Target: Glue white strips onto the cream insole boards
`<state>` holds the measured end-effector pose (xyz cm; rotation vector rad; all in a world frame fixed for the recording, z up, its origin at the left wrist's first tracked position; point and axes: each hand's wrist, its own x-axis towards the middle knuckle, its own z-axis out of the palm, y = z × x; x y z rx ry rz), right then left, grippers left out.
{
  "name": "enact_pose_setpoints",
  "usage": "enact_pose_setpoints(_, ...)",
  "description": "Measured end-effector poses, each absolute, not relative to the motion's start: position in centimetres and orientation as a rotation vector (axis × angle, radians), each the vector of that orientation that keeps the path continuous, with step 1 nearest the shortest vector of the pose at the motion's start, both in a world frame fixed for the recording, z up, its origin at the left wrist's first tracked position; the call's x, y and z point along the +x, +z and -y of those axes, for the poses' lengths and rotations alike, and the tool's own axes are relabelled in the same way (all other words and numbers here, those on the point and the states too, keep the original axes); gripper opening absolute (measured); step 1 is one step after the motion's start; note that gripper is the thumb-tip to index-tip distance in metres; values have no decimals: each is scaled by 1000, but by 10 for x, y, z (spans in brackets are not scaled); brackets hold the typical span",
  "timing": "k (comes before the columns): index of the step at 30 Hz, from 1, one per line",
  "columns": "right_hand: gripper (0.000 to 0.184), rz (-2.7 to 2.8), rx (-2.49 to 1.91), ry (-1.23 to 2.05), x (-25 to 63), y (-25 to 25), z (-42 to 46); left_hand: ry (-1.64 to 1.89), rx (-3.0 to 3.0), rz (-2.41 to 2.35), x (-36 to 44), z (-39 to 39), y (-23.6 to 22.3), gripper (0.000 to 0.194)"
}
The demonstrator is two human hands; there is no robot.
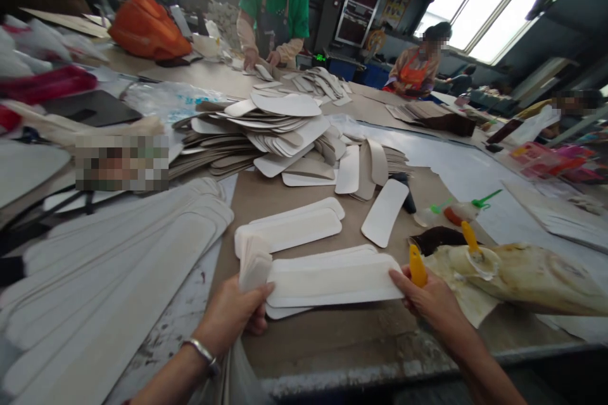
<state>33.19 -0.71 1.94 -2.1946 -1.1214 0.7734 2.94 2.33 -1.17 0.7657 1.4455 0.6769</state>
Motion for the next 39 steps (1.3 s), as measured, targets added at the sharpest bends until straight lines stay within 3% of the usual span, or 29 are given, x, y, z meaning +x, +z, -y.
enact_pose_setpoints(3, 35, 890, -2023, 976, 323, 23, 10, 739, 747, -1398, 19, -20, -9, 37)
enact_pose_setpoints(13, 38, 725, -1840, 1052, 297, 29, 14, 927, 683, -1355, -2, -13, 8, 57)
enact_pose_setpoints(19, 39, 717, -1806, 1084, 289, 30, 15, 865, 618, -1280, -8, -10, 7, 34)
enact_pose_setpoints(28, 44, 662, -1689, 1227, 277, 24, 16, 833, 454, -1157, -15, -14, 8, 31)
enact_pose_setpoints(39, 41, 892, -1894, 1149, 270, 19, 25, 771, 645, -1555, -15, -16, -2, 38)
